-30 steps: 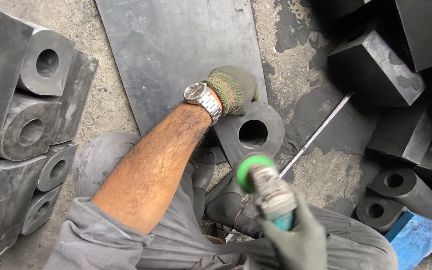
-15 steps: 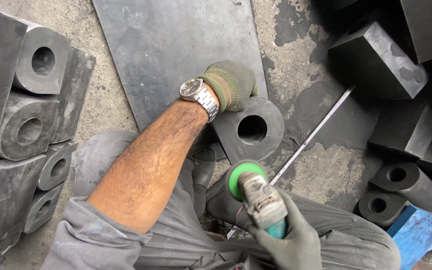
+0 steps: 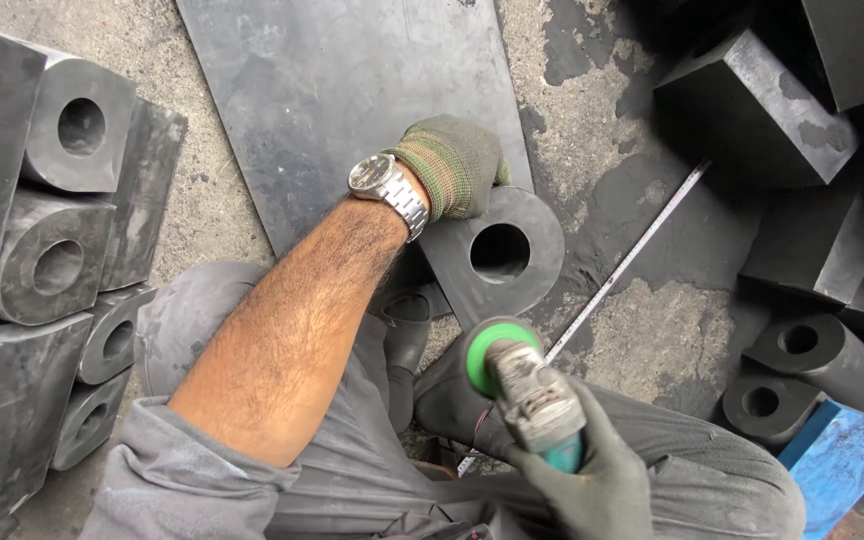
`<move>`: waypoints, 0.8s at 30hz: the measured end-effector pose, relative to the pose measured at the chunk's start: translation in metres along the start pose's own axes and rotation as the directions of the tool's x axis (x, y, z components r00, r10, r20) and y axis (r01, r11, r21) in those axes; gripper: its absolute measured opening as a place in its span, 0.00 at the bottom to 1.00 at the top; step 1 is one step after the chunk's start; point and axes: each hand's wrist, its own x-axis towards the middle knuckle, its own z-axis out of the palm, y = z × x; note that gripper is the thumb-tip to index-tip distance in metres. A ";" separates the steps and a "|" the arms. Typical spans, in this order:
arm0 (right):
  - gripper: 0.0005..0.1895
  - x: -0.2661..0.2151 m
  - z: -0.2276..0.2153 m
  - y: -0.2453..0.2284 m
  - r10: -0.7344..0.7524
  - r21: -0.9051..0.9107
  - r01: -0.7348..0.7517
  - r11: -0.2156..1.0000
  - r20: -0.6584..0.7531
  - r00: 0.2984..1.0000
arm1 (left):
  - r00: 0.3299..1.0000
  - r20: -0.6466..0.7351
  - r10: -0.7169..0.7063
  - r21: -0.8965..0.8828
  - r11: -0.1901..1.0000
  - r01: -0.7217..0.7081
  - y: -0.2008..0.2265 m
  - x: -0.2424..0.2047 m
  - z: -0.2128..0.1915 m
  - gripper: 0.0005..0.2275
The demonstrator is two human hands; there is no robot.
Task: The person sits on the workshop floor and uses an angle grinder to grind and smooth the surfaces of black rubber blocks, repositioning each block on a flat board between passes. After grinding, the person picks up a tape measure and measures the length of a ground block.
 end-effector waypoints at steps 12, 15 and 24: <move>0.48 0.000 0.000 -0.001 0.076 0.086 -0.079 0.993 0.040 0.996 | 1.000 0.010 -0.006 -0.015 1.000 0.006 -0.001 -0.001 -0.001 0.16; 0.49 0.004 -0.006 0.002 0.233 0.217 -0.242 0.946 0.069 0.970 | 1.000 0.010 -0.024 -0.014 1.000 0.024 -0.002 -0.001 0.002 0.18; 0.53 0.003 -0.005 0.008 0.269 0.142 -0.270 0.952 0.027 0.963 | 1.000 -0.009 0.003 -0.011 1.000 -0.003 -0.001 -0.002 -0.001 0.18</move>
